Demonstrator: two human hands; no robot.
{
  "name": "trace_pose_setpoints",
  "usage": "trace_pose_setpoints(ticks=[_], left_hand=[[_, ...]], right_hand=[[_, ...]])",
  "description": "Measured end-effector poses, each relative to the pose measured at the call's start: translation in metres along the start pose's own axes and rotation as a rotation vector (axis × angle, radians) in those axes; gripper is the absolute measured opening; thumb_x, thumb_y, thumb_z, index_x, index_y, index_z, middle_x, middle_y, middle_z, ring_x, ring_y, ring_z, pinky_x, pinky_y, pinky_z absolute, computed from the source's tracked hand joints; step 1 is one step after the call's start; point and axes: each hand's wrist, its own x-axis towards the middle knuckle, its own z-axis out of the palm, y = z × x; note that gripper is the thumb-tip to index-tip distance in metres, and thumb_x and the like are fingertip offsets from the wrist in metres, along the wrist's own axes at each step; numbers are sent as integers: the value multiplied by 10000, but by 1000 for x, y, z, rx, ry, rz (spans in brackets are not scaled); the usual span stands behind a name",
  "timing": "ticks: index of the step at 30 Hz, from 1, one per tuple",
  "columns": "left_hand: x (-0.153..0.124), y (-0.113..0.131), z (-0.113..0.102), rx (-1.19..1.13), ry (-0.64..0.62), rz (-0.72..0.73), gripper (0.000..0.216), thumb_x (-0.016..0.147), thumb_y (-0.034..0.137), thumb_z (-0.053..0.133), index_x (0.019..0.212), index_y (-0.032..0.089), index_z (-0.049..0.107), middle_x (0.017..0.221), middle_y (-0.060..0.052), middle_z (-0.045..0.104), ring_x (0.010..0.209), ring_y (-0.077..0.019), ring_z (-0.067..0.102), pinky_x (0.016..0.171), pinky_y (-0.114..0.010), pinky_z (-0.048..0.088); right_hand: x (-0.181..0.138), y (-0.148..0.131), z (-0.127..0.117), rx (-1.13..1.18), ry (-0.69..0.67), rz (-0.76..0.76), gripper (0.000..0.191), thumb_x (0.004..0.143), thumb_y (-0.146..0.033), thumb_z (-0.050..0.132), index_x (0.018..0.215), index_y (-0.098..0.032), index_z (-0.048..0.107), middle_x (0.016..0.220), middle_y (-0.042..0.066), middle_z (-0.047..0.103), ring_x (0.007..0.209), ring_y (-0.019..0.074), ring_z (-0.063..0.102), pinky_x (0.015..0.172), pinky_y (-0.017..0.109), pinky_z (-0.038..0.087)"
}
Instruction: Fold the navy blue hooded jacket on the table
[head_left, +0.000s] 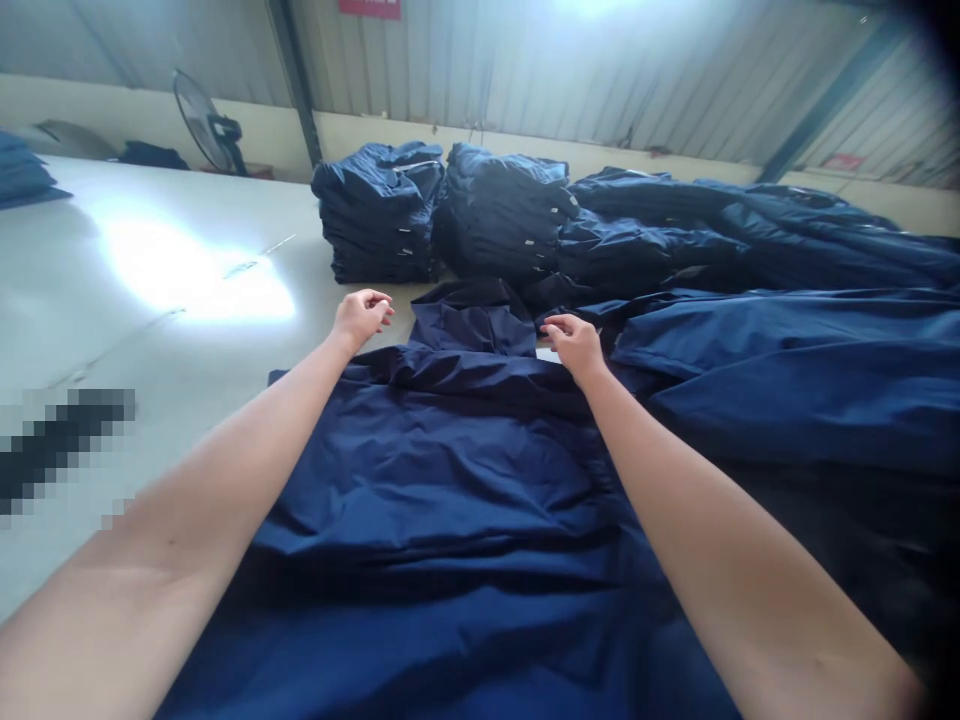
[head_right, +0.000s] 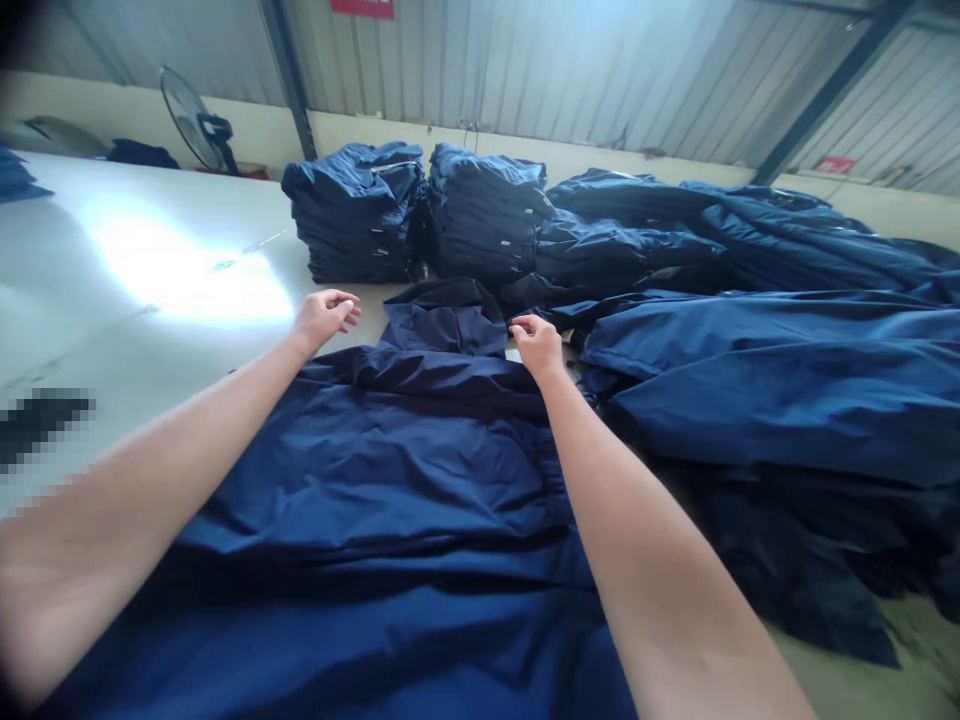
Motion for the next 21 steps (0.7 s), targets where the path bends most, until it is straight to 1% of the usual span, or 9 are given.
trace_pose_setpoints(ticks=[2, 6, 9, 12, 14, 16, 17, 19, 21], left_hand=[[22, -4, 10, -32, -34, 63, 232, 878, 184, 565, 1026, 123, 733, 945, -115, 775, 746, -165, 726, 645, -261, 562], [53, -3, 36, -49, -80, 216, 211, 882, 197, 587, 964, 141, 773, 920, -96, 785, 843, -180, 745, 851, -321, 582], [66, -2, 60, 168, -153, 195, 182, 876, 212, 631, 940, 163, 794, 928, -92, 786, 884, -213, 745, 913, -351, 563], [71, -8, 81, 432, -214, 147, 183, 853, 262, 698, 975, 185, 810, 1003, -106, 783, 991, -273, 727, 951, -377, 538], [70, -16, 90, 512, -262, 162, 256, 829, 273, 726, 1062, 203, 805, 1065, -106, 775, 1041, -290, 711, 959, -375, 528], [69, -23, 95, 549, -299, 178, 338, 794, 250, 746, 1128, 219, 792, 1083, -104, 770, 1038, -292, 704, 943, -373, 530], [67, -26, 96, 563, -295, 178, 351, 779, 234, 749, 1128, 225, 793, 1076, -105, 770, 1032, -293, 702, 936, -377, 530], [64, -27, 95, 577, -240, 169, 301, 774, 223, 740, 1067, 232, 810, 1046, -107, 772, 1021, -295, 696, 927, -388, 527], [61, -24, 90, 558, -172, 169, 229, 797, 244, 721, 1001, 230, 822, 1006, -108, 774, 1005, -293, 693, 921, -390, 521]], right_hand=[[20, 1, 12, 37, -2, -4, 229, 831, -267, 595, 977, -187, 753, 926, 76, 783, 819, 231, 741, 839, 419, 597], [52, -1, 38, 78, 2, -27, 251, 849, -249, 559, 984, -176, 757, 939, 87, 787, 797, 220, 742, 808, 388, 603], [65, 2, 57, -20, -81, -7, 255, 851, -283, 613, 1027, -176, 764, 935, 96, 783, 826, 238, 740, 802, 395, 598], [66, 11, 74, -222, -172, 2, 306, 807, -312, 710, 1079, -184, 767, 940, 112, 778, 901, 275, 736, 870, 423, 579], [63, 18, 82, -321, -213, 7, 321, 782, -275, 726, 1089, -194, 766, 948, 117, 775, 930, 293, 732, 894, 436, 570], [58, 24, 87, -370, -226, 23, 275, 760, -211, 712, 1027, -199, 774, 931, 117, 768, 941, 308, 725, 899, 446, 563], [55, 26, 88, -379, -223, 33, 244, 751, -182, 699, 982, -199, 777, 922, 117, 763, 947, 312, 719, 904, 448, 557], [52, 26, 89, -388, -207, 48, 204, 748, -152, 673, 920, -194, 775, 931, 120, 750, 966, 311, 705, 918, 444, 543], [50, 22, 85, -390, -173, 34, 197, 762, -160, 652, 919, -188, 768, 982, 125, 732, 972, 295, 689, 927, 432, 533]])
